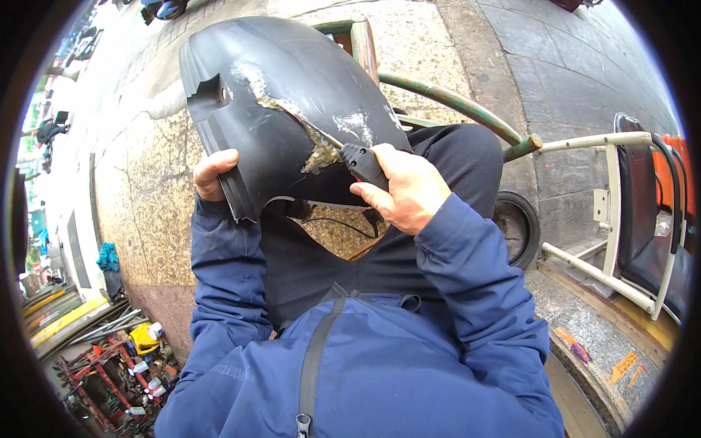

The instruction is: The person uses a handheld hot-air welding tool to melt and fuse a crack on a black plastic motorcycle fender. They hold the fender with one hand and guide the tool along the damaged seam, then flip the part to continue welding on the underside.

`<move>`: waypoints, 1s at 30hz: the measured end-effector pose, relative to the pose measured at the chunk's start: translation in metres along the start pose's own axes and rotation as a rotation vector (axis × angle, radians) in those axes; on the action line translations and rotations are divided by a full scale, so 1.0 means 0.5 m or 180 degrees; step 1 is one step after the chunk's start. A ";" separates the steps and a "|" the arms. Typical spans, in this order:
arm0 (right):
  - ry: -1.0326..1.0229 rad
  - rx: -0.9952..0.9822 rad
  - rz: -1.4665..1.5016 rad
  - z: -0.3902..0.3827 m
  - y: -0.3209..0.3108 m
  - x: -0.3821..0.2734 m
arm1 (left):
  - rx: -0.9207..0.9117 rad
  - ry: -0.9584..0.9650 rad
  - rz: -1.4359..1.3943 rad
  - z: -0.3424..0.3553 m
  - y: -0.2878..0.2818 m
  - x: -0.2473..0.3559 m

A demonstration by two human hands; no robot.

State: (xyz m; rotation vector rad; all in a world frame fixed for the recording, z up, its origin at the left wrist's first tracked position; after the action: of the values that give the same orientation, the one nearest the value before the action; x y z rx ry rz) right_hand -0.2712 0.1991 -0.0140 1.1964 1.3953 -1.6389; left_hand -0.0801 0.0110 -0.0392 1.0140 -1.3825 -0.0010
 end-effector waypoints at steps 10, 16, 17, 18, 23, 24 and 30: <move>-0.0251 -0.0122 -0.0115 -0.009 -0.009 -0.011 | -0.0086 -0.0344 -0.0091 0.000 -0.022 0.002; -0.0670 -0.0174 -0.0559 0.005 -0.051 -0.001 | 0.0026 -0.0162 0.0150 -0.018 -0.016 0.030; -0.0530 -0.0251 -0.0579 0.014 -0.055 0.005 | -0.0036 -0.0245 0.0299 -0.017 -0.026 0.047; -0.0700 -0.0291 -0.0482 0.018 -0.058 0.001 | -0.0090 -0.0337 0.0448 -0.017 -0.037 0.061; -0.0635 -0.0613 -0.0599 0.046 -0.042 0.000 | -0.0194 -0.0420 0.0565 -0.038 -0.070 0.101; -0.0616 -0.0635 -0.0646 0.053 -0.034 -0.003 | -0.0121 -0.0439 0.0578 -0.045 -0.073 0.107; -0.0663 -0.0733 -0.0623 0.072 -0.030 -0.009 | 0.0009 -0.0390 0.0553 -0.052 -0.041 0.115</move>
State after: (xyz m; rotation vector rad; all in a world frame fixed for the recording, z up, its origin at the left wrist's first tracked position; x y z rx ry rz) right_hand -0.2911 0.1670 -0.0042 0.7561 1.5550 -1.6275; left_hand -0.0335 -0.0175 -0.0014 0.9055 -1.5795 0.0687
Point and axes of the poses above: each hand's wrist, its own z-axis towards the middle knuckle, its own y-axis out of the palm, x = y × z, the point moved 6 cm from there along z, towards the middle knuckle, and after that the axes turned 12 degrees about z, right-handed, at the moved point
